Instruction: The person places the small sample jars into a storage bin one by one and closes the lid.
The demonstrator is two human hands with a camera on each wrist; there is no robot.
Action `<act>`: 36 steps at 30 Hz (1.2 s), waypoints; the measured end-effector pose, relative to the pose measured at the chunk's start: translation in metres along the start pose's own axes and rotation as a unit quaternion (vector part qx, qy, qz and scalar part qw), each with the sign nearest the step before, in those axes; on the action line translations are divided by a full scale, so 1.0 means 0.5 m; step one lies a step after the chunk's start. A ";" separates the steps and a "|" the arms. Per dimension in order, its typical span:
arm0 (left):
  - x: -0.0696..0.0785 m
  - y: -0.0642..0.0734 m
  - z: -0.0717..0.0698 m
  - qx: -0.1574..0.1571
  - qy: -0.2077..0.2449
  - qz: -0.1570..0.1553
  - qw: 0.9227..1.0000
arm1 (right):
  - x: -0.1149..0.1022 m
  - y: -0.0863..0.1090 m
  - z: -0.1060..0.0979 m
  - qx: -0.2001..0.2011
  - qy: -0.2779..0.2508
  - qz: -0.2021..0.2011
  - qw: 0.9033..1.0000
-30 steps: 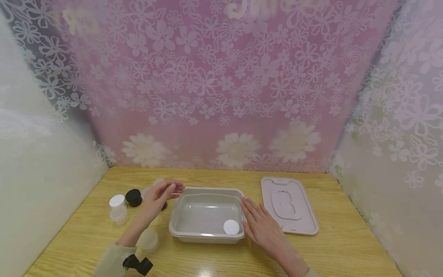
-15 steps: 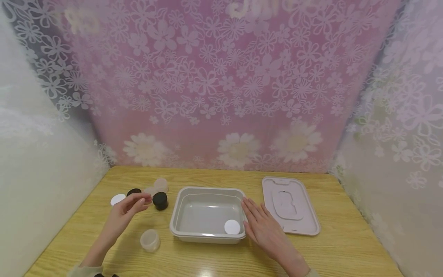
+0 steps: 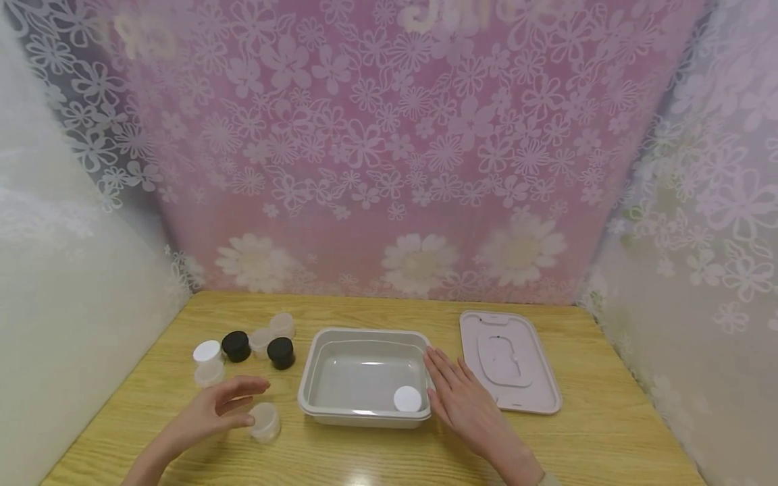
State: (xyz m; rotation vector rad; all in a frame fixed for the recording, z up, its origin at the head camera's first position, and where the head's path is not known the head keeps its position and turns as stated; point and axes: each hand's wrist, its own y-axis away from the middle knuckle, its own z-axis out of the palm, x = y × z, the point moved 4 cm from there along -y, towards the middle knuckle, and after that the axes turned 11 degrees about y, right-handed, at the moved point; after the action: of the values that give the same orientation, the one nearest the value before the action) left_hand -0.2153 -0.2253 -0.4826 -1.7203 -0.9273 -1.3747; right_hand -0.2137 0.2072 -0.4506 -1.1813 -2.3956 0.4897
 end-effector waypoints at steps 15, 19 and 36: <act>-0.029 -0.001 0.018 -0.043 -0.014 -0.037 0.998 | -0.001 0.000 0.000 -0.005 0.001 0.003 1.000; -0.016 -0.009 0.018 -0.017 -0.002 -0.030 0.999 | -0.002 -0.001 -0.001 -0.004 0.001 0.003 1.000; 0.063 -0.058 0.022 0.067 -0.059 0.034 0.995 | -0.001 0.001 -0.001 -0.002 0.004 0.003 1.000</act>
State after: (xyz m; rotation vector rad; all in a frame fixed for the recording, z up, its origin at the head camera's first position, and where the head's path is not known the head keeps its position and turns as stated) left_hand -0.2306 -0.1993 -0.4503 -1.7285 -0.9941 -1.1519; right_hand -0.2128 0.2069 -0.4504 -1.1896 -2.3893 0.4817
